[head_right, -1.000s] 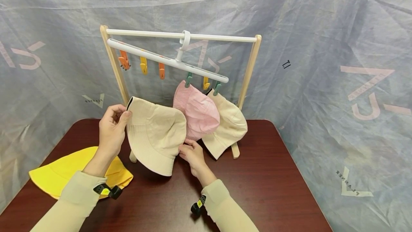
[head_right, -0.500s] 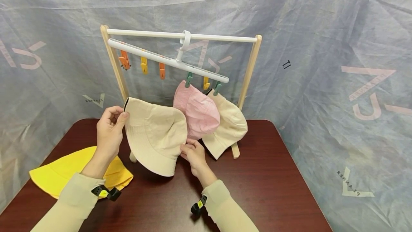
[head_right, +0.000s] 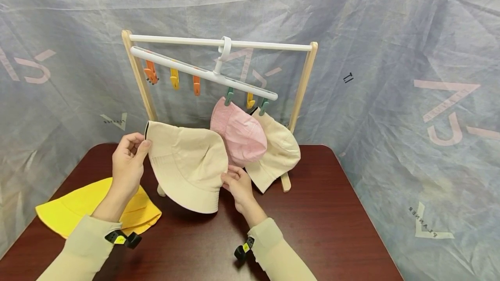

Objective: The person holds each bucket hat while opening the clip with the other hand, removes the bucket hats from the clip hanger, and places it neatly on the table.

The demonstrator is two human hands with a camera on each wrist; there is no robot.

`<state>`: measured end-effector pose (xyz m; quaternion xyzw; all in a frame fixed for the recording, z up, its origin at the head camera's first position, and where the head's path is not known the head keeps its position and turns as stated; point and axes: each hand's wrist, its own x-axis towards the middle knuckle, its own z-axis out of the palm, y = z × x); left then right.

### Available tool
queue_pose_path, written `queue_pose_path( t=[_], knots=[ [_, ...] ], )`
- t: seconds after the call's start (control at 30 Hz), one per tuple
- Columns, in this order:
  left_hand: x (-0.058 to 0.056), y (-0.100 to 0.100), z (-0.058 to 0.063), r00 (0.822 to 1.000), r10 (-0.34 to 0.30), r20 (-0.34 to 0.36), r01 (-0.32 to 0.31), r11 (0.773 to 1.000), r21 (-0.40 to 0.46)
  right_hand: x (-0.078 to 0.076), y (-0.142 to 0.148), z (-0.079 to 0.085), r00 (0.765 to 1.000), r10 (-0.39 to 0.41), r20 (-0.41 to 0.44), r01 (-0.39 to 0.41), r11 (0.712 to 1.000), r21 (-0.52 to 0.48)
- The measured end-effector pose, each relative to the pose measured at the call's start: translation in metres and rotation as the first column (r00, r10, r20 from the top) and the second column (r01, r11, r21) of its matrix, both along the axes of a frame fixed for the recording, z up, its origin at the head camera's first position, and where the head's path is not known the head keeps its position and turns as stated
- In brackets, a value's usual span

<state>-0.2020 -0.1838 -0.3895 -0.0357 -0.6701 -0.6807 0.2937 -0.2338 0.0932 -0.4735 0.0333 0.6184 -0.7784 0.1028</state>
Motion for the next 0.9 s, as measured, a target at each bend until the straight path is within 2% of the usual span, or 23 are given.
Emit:
queue_pose_path(
  t=[0.43,0.9],
  knots=[
    [0.014,-0.014,-0.012,0.998,-0.024,0.051,0.023,0.999,0.026,0.001,0.004,0.008,0.998,0.011,-0.063,-0.006,0.998,0.068],
    [0.035,-0.027,-0.035,0.987,0.024,0.158,-0.03,0.999,0.033,-0.001,0.002,0.012,0.993,0.017,-0.118,0.003,0.987,0.164]
  ],
)
